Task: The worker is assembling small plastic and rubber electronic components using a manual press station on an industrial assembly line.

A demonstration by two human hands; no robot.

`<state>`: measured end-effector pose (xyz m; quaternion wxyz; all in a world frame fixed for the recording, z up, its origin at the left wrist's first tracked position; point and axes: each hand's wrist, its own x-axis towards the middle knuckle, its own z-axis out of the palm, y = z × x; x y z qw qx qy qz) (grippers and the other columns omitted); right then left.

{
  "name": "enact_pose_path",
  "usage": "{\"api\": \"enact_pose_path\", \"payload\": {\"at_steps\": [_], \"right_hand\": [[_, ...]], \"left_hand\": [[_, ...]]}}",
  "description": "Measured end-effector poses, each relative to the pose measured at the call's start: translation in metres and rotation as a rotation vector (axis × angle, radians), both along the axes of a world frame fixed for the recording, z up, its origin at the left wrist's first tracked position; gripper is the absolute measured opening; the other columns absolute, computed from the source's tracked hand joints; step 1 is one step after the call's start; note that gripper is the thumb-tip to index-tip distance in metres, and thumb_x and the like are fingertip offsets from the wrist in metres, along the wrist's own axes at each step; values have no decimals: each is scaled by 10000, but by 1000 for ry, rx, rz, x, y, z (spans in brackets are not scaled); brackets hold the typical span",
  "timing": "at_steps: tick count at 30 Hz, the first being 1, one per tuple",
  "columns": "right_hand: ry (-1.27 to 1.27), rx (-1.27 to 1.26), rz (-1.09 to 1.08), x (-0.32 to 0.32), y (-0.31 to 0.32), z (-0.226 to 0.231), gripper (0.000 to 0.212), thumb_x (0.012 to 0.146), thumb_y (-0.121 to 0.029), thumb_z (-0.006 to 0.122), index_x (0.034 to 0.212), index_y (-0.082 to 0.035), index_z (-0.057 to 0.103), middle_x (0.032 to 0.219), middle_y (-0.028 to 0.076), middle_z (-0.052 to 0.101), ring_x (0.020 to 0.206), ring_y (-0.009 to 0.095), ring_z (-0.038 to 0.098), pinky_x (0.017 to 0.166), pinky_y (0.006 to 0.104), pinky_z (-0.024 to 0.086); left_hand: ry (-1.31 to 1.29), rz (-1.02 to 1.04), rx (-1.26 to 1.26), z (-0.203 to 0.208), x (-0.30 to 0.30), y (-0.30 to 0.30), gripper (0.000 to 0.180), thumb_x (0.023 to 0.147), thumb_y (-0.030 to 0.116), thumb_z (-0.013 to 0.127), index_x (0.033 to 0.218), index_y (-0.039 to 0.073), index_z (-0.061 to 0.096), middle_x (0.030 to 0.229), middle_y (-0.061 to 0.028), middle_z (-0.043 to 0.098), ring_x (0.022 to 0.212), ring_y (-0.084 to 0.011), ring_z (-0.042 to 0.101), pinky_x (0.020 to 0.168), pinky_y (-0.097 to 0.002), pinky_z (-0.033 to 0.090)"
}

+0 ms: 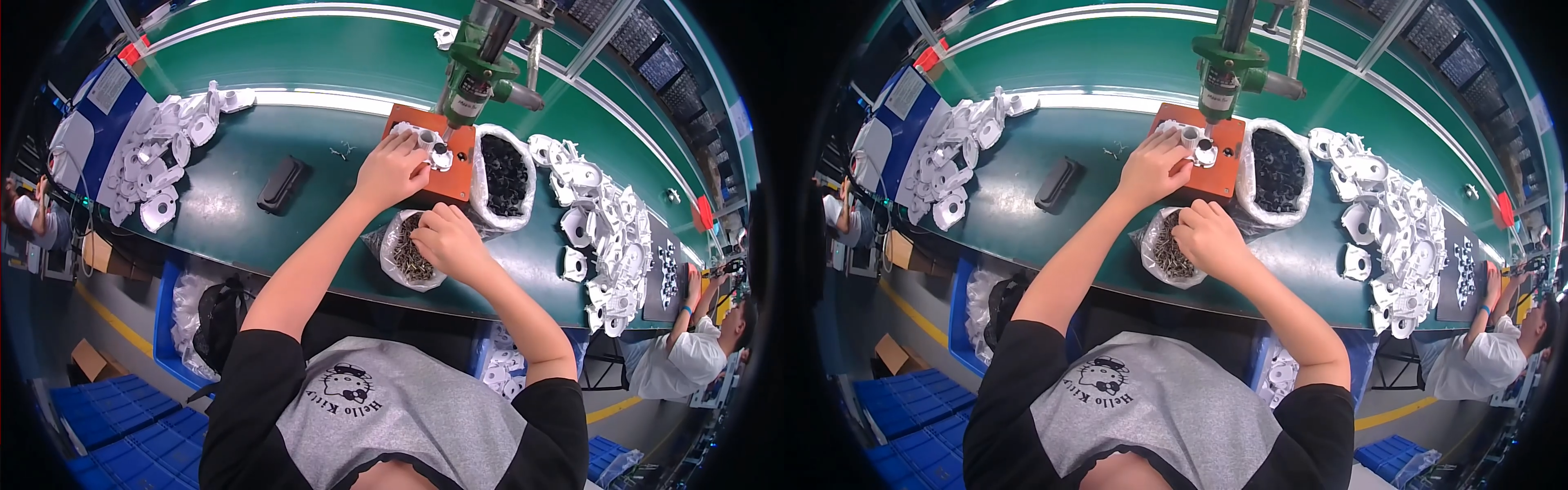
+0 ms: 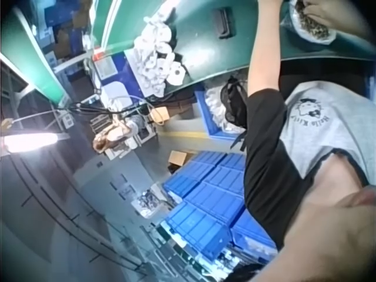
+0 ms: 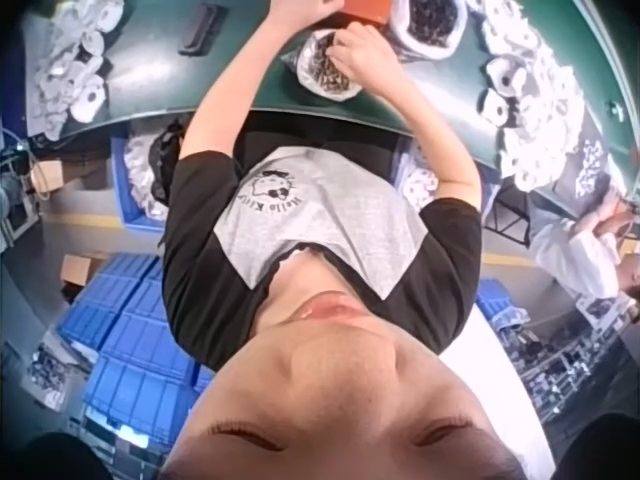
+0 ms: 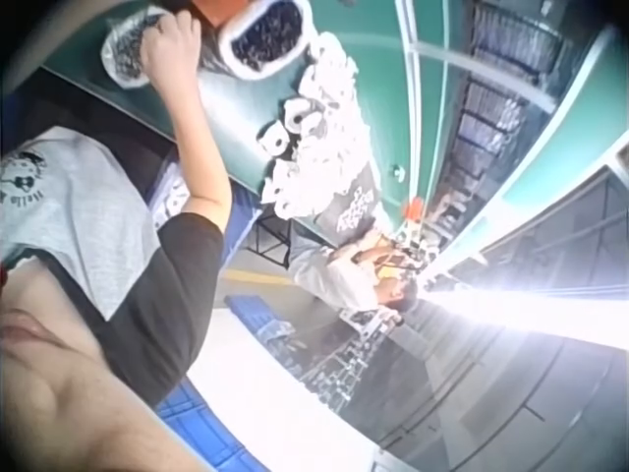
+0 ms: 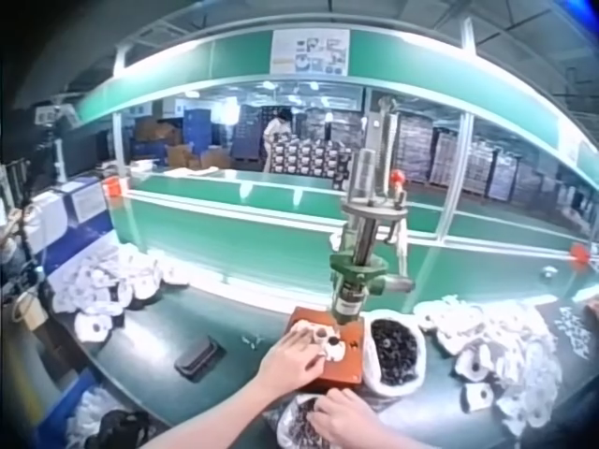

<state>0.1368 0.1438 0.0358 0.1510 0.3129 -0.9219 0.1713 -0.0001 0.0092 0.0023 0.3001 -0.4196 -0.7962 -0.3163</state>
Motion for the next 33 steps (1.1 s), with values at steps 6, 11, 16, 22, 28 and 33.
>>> {"api": "enact_pose_path", "payload": {"at_steps": [6, 11, 16, 22, 28, 33], "right_hand": [[-176, -132, 10, -4, 5, 10, 61, 734, -76, 662, 774, -32, 651, 784, 63, 543, 802, 252, 506, 729, 356, 437], [-301, -321, -84, -26, 34, 35, 86, 762, -72, 674, 809, -3, 655, 780, 102, 586, 759, 257, 553, 699, 343, 459], [-259, -381, -386, -71, 63, 35, 196, 808, -122, 635, 897, 51, 661, 781, 125, 613, 687, 224, 569, 649, 333, 452], [-605, -631, -391, -114, 78, 17, 206, 811, -141, 638, 896, 45, 661, 775, 62, 640, 680, 117, 555, 635, 256, 435], [-747, -677, -343, -128, 82, 14, 157, 782, -108, 637, 838, 36, 667, 740, 62, 628, 660, 116, 557, 622, 253, 441], [-846, -625, -343, -133, 80, 28, 89, 810, -56, 616, 830, 27, 637, 750, 28, 620, 662, 92, 542, 619, 215, 421]], "left_hand": [[-4, -1, 4, 0, 0, 0, 180, 728, 178, 628, 865, 63, 646, 1052, -214, 637, 1057, -339, 597, 966, -433, 445], [-10, 2, -5, -1, -1, -3, 192, 733, 185, 628, 880, 64, 647, 1070, -212, 636, 1072, -344, 591, 973, -439, 440], [-6, -1, -11, 1, 0, -1, 179, 738, 186, 625, 867, 63, 645, 1076, -208, 635, 1077, -341, 589, 974, -438, 440], [-7, 4, 2, 4, 2, 0, 163, 741, 184, 619, 848, 62, 639, 1067, -196, 636, 1064, -333, 594, 977, -430, 439], [-4, 7, 13, 3, 1, -1, 158, 737, 180, 618, 840, 60, 632, 1061, -194, 636, 1059, -332, 595, 977, -426, 440], [-5, 1, 14, 4, 1, -1, 159, 734, 177, 619, 839, 58, 630, 1063, -196, 635, 1063, -332, 592, 976, -426, 440]]}}
